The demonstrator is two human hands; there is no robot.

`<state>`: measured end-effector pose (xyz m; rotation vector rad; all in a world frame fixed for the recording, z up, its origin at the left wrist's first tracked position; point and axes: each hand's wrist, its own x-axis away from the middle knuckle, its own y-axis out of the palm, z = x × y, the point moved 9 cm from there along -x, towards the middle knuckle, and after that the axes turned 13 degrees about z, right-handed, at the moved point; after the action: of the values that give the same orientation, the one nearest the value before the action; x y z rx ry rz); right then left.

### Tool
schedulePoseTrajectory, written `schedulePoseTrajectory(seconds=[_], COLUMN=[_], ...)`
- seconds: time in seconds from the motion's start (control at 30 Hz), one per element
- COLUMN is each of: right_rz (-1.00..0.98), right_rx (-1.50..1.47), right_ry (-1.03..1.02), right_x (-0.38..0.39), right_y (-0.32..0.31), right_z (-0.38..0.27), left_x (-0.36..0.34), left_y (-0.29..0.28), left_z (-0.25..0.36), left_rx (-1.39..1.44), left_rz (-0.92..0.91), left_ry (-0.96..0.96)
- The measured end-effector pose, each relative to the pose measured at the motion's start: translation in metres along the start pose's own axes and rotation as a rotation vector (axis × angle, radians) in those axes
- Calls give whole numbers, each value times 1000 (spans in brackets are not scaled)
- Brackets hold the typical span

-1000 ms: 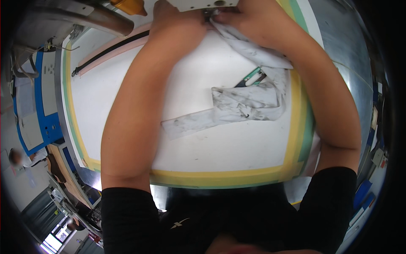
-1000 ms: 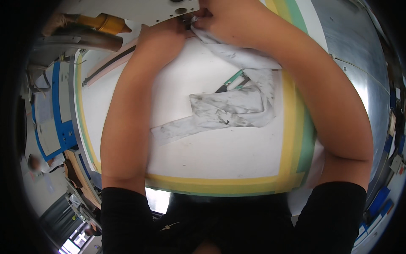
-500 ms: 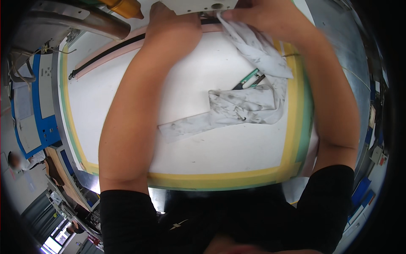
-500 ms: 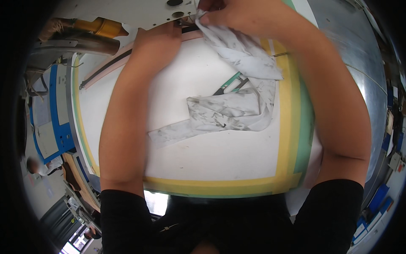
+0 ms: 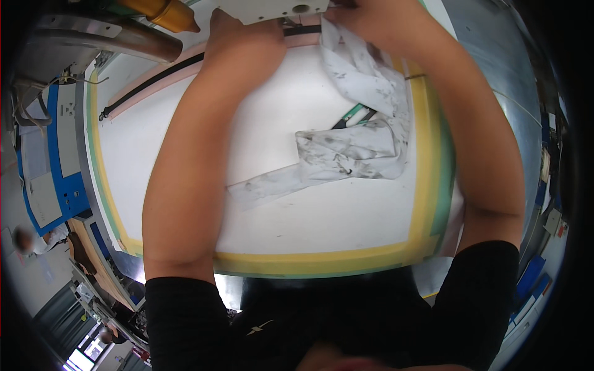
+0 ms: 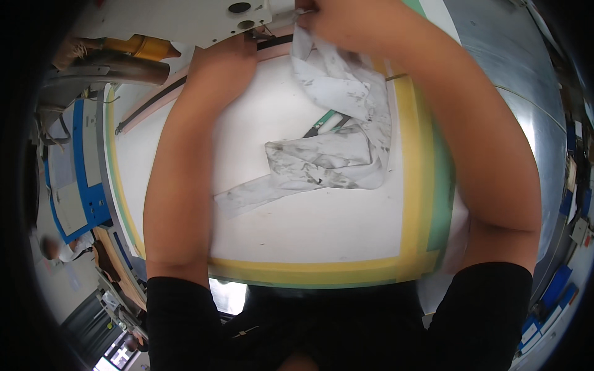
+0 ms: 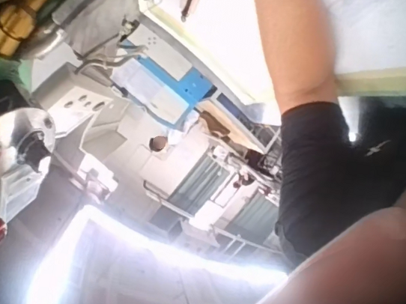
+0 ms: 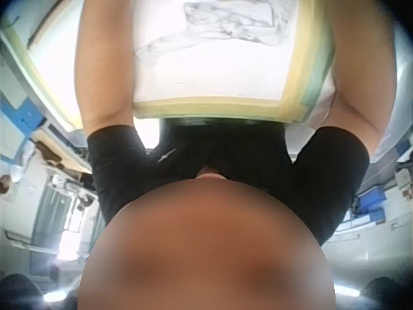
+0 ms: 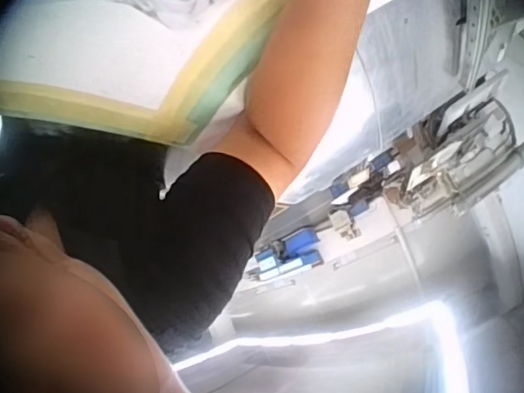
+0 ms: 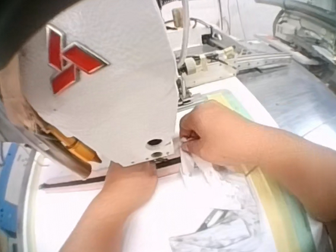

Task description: Sewing a zipper onto a piece of leather or fabric using an industrial sewing machine.

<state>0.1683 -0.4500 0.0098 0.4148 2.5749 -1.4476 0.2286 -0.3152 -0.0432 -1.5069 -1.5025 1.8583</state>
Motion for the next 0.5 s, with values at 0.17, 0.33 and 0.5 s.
schedulePoseTrajectory(seconds=[0.17,0.33,0.5], right_rz=[-59,27,142], right_rx=[-340,-358,-260], right_ry=[123,84,-38], right_x=[2,11,7], right_y=[1,9,5], right_z=[7,-10,-12], left_x=[12,8,-10], left_y=[12,2,-12], left_z=[8,22,7], left_rx=[-297,-292,214], left_rz=[58,79,-15], left_ry=[333,345,-200])
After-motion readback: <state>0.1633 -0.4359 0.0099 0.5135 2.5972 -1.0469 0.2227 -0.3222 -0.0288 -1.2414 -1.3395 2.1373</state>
